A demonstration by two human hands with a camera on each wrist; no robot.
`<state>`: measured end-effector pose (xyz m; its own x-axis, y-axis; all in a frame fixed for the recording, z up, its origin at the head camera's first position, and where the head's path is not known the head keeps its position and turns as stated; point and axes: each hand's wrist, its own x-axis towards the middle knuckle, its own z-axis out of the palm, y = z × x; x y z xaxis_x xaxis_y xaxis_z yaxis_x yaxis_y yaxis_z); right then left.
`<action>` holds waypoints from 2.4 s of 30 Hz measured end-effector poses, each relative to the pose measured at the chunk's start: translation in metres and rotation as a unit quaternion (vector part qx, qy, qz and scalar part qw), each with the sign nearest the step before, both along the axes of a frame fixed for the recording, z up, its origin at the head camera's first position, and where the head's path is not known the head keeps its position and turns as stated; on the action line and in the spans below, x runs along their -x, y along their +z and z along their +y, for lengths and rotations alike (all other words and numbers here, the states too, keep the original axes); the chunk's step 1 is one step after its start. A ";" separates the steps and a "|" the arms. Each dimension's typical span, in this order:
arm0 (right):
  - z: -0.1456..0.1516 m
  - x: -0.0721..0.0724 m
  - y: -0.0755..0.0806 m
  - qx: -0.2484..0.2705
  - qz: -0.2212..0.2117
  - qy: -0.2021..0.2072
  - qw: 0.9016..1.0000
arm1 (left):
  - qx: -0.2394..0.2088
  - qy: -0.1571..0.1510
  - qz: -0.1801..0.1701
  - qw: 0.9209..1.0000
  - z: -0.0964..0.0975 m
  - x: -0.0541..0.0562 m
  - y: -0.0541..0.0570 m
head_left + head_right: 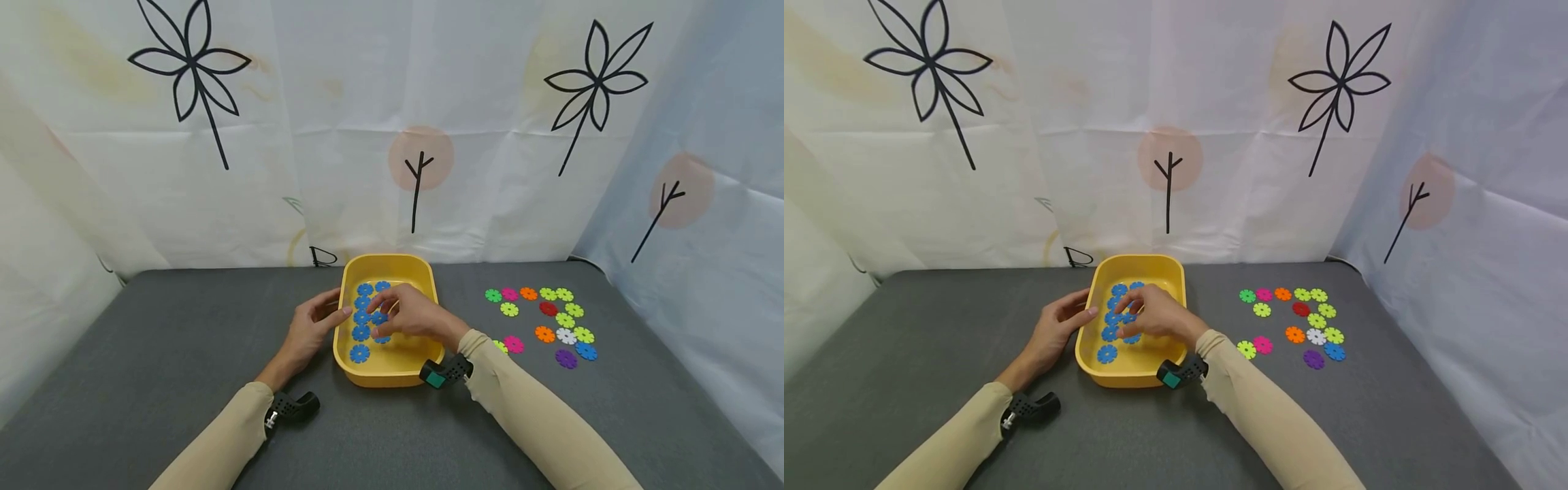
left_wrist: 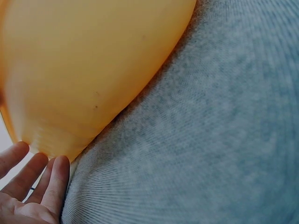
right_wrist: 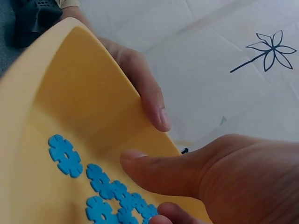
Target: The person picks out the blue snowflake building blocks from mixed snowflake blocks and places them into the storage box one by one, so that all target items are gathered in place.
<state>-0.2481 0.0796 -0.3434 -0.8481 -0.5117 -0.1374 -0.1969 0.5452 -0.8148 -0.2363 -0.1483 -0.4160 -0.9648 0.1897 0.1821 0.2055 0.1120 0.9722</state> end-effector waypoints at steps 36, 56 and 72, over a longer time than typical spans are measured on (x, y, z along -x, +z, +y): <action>0.136 -0.034 0.017 0.063 0.081 -0.090 0.991 | -0.010 0.000 -0.008 1.000 0.001 0.000 0.002; 0.275 -0.057 -0.021 0.004 0.090 -0.230 0.969 | -0.010 0.001 -0.009 1.000 0.001 -0.001 0.002; 0.323 -0.065 -0.038 -0.035 0.084 -0.174 0.981 | -0.008 0.001 -0.003 1.000 0.000 -0.002 0.001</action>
